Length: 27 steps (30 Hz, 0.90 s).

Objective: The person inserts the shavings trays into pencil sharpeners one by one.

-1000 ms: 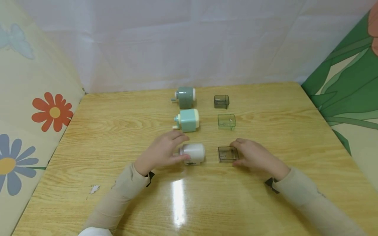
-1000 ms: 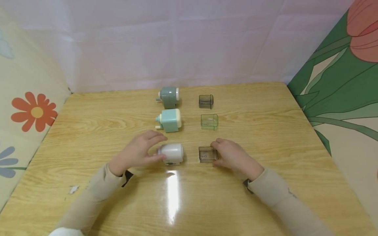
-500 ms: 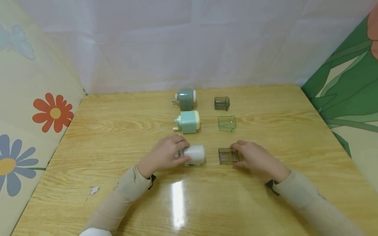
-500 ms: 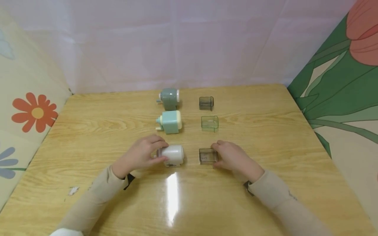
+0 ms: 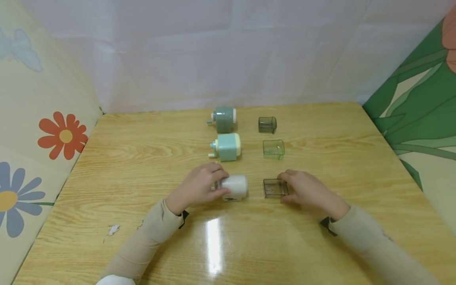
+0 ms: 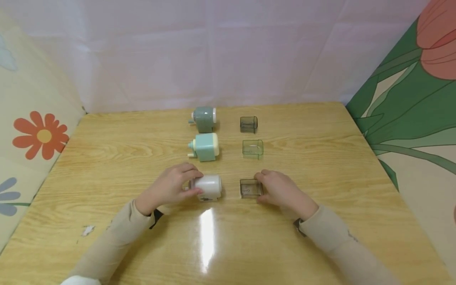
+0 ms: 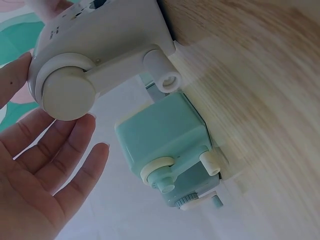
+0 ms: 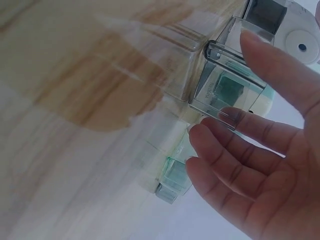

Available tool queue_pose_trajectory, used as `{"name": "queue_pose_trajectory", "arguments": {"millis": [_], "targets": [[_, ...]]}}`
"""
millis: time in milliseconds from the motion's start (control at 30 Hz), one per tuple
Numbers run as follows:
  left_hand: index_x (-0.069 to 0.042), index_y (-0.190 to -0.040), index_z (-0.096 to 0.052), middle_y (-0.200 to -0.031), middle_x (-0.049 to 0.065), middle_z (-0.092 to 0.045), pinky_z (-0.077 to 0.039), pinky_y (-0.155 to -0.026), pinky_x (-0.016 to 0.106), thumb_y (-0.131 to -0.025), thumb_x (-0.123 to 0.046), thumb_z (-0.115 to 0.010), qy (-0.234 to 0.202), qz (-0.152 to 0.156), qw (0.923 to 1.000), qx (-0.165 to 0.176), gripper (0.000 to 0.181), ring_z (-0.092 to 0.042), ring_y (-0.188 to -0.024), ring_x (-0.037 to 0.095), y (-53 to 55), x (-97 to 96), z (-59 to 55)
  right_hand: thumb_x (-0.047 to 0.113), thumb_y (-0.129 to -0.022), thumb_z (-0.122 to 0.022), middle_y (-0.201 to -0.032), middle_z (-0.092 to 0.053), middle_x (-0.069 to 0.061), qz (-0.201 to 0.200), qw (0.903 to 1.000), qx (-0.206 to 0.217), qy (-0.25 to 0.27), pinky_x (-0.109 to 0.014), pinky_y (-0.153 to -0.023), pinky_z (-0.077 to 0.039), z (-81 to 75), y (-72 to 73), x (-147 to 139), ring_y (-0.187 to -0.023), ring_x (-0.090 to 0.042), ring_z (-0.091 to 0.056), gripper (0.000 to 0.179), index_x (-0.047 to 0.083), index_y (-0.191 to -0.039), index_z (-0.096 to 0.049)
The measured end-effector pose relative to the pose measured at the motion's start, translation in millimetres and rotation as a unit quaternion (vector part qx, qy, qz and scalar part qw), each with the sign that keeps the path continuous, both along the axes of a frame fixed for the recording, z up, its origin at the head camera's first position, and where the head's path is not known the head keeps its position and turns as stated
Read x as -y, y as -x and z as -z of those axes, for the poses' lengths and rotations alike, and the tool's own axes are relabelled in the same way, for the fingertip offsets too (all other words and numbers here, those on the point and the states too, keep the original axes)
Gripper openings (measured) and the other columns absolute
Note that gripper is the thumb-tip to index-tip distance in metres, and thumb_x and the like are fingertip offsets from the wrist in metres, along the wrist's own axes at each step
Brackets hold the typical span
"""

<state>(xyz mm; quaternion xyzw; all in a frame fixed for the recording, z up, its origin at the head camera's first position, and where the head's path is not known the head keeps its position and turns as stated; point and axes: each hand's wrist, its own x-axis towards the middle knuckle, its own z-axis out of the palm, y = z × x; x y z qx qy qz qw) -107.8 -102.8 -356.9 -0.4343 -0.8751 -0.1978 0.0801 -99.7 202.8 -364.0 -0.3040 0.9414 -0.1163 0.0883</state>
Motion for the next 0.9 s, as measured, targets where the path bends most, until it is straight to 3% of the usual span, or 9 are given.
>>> {"name": "queue_pose_trajectory", "arguments": {"millis": [900], "targets": [[-0.002, -0.097, -0.066, -0.091, 0.006, -0.062, -0.049, -0.063, 0.020, -0.077, -0.031, -0.072, -0.005, -0.001, 1.0000, 0.007, 0.036, -0.057, -0.074, 0.013, -0.2, -0.6, -1.3, 0.027, -0.068, -0.080, -0.100, -0.062, -0.012, 0.006, 0.9997, 0.007, 0.022, -0.039, -0.076, -0.051, 4.6, 1.3, 10.7, -0.086, -0.026, -0.060, 0.057, -0.004, -0.110, -0.058]]}}
